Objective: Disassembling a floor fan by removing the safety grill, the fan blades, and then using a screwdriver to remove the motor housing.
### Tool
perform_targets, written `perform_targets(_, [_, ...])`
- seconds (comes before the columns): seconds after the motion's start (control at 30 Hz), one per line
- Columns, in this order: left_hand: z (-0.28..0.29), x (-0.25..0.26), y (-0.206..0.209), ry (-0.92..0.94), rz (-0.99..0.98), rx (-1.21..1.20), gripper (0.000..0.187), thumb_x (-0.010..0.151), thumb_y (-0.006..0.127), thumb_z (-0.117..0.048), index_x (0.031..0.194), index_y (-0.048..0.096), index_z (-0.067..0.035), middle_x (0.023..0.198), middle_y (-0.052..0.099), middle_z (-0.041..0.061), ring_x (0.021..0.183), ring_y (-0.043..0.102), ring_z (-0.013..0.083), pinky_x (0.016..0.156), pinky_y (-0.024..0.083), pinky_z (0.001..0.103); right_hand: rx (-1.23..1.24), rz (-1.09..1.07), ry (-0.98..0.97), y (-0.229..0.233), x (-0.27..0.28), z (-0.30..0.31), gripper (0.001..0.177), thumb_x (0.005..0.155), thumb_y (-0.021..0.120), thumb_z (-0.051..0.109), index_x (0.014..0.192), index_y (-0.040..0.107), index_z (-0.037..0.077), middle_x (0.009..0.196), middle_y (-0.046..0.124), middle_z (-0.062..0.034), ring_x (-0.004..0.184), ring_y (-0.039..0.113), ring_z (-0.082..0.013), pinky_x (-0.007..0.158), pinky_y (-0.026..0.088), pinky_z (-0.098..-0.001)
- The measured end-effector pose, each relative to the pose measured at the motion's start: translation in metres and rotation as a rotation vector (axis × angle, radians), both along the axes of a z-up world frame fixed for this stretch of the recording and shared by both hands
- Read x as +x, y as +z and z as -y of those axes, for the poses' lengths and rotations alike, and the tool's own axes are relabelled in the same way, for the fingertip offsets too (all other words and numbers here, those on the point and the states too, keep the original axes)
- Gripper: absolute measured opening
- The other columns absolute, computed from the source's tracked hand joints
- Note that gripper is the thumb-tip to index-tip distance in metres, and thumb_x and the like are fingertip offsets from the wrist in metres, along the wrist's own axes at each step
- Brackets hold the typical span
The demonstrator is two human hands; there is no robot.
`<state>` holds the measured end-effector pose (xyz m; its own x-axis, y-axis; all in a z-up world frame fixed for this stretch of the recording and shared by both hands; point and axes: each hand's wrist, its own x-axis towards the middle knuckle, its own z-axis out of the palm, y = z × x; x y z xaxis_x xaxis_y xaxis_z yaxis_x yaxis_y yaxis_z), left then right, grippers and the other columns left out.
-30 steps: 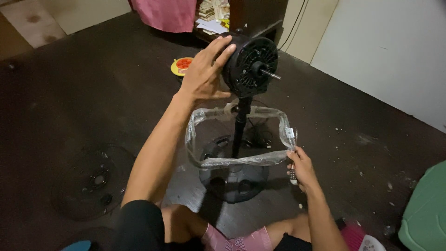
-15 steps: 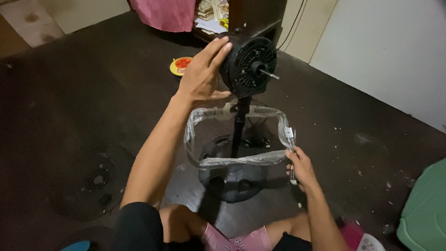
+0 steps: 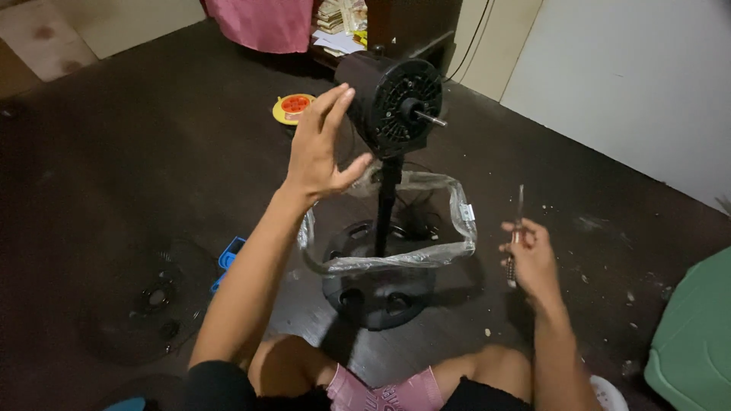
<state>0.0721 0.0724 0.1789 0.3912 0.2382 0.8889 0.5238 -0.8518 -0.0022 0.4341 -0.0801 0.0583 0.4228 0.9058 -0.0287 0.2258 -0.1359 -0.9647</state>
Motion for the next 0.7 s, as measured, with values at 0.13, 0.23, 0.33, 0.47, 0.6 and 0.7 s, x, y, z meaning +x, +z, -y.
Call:
perform_targets(0.13, [0.004,0.019,0.004,0.082,0.235,-0.048,0.046,0.094,0.075,-0.049,0.133,0.066,-0.025,0.108,0.061,-0.002,0.098,0.064,0.0221,0.089,0.052,0.036,0.252,0.151,0.134,0.07,-0.03,0.025,0.053,0.098,0.059,-0.001,0.15,0.048,-0.004,0.124,0.065,-0.0276,0.087,0.067,-0.0319,0.065,0.057,-0.04])
perform_targets(0.23, [0.016,0.03,0.012,0.064,0.34,-0.169,0.034,0.092,0.08,-0.041,0.121,0.071,-0.025,0.088,0.066,-0.004,0.081,0.069,0.02,0.077,0.055,0.034,0.276,0.235,0.151,0.088,-0.045,0.022,0.05,0.095,0.068,0.005,0.144,0.058,0.005,0.103,0.072,-0.0207,0.073,0.066,-0.025,0.062,0.058,-0.0363])
perform_targets(0.33, [0.026,0.033,0.017,0.034,0.366,-0.227,0.032,0.093,0.08,-0.033,0.121,0.07,-0.021,0.086,0.07,0.0,0.077,0.071,0.0219,0.074,0.056,0.036,0.325,0.288,0.138,0.078,-0.046,0.002,0.042,0.089,0.079,0.012,0.129,0.067,0.01,0.092,0.071,-0.0129,0.072,0.062,-0.0196,0.067,0.055,-0.0344])
perform_targets(0.47, [0.027,0.032,0.019,0.094,0.353,-0.217,0.031,0.095,0.079,-0.035,0.12,0.07,-0.019,0.09,0.069,0.002,0.079,0.071,0.0243,0.073,0.055,0.038,0.464,0.36,0.141,0.07,-0.045,-0.049,0.021,0.092,0.081,0.021,0.111,0.077,0.014,0.085,0.072,-0.008,0.072,0.059,-0.0176,0.069,0.051,-0.0342])
perform_targets(0.6, [0.039,0.033,0.028,0.147,0.316,-0.253,0.032,0.095,0.078,-0.036,0.12,0.068,-0.02,0.091,0.069,0.0,0.078,0.072,0.0232,0.072,0.056,0.04,0.549,0.412,0.113,0.108,-0.059,-0.092,0.03,0.094,0.079,0.026,0.124,0.077,0.026,0.074,0.063,0.0001,0.068,0.055,-0.0148,0.066,0.049,-0.0303])
perform_targets(0.7, [0.047,0.033,0.035,0.183,0.242,-0.367,0.041,0.09,0.079,-0.031,0.124,0.061,-0.016,0.096,0.066,0.006,0.088,0.07,0.0347,0.075,0.056,0.051,0.735,0.516,0.198,0.134,-0.071,-0.121,0.042,0.095,0.081,0.025,0.136,0.071,0.025,0.099,0.064,-0.0139,0.085,0.063,-0.0299,0.084,0.052,-0.0432])
